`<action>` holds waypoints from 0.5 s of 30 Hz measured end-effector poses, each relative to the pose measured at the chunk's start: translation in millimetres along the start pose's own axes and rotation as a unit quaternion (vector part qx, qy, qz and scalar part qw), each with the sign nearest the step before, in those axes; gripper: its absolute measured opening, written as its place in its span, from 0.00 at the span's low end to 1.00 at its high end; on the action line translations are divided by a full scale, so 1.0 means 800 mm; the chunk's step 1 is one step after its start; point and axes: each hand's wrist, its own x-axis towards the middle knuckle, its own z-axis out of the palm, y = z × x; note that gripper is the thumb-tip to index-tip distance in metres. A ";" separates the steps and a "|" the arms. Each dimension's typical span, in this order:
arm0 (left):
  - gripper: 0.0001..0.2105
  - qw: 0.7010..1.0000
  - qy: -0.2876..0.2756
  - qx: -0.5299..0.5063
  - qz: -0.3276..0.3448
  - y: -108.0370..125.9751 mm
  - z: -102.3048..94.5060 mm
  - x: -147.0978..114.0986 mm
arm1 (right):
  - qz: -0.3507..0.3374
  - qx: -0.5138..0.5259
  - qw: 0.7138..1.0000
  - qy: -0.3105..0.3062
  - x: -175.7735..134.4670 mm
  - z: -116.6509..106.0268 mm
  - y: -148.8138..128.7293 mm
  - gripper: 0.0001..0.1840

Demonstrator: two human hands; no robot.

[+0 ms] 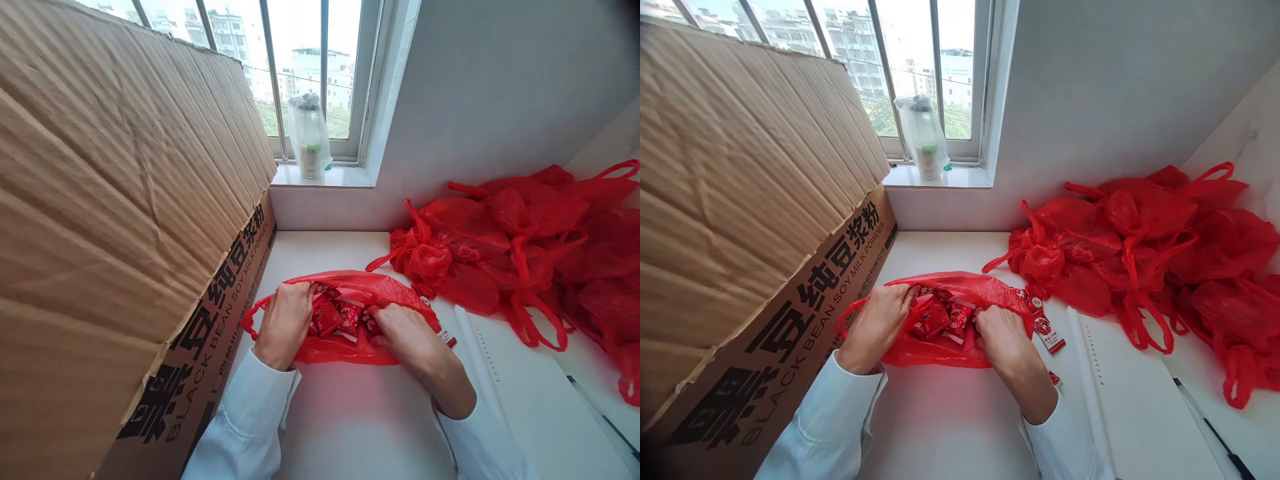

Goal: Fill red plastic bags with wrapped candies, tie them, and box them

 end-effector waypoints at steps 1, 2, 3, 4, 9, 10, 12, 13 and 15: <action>0.18 1.000 0.003 -0.001 -0.005 -0.001 -0.003 -0.001 | -0.008 -0.006 1.000 0.003 0.001 0.001 0.000 0.11; 0.18 1.000 0.003 -0.001 -0.009 -0.001 -0.006 -0.002 | -0.020 -0.012 1.000 0.009 0.003 0.003 0.000 0.11; 0.18 1.000 0.000 0.000 -0.013 -0.001 -0.008 -0.004 | -0.035 -0.015 0.999 0.020 0.006 0.006 -0.002 0.11; 0.17 1.000 -0.005 0.002 -0.016 -0.001 -0.010 -0.006 | -0.050 -0.016 0.998 0.035 0.010 0.009 -0.005 0.12; 0.17 0.999 -0.029 0.019 -0.039 0.004 -0.018 -0.016 | -0.159 -0.033 0.977 0.137 0.030 0.039 -0.026 0.19; 0.18 0.998 -0.032 0.021 -0.044 0.005 -0.019 -0.018 | -0.178 -0.039 0.972 0.151 0.033 0.045 -0.029 0.19; 0.18 0.998 -0.036 0.023 -0.051 0.006 -0.022 -0.020 | -0.198 -0.043 0.966 0.160 0.038 0.055 -0.035 0.17; 0.18 0.998 -0.038 0.022 -0.052 0.006 -0.023 -0.020 | -0.201 -0.047 0.966 0.158 0.040 0.058 -0.036 0.15; 0.18 0.998 -0.036 0.019 -0.057 0.006 -0.024 -0.021 | -0.203 -0.060 0.966 0.149 0.043 0.059 -0.036 0.10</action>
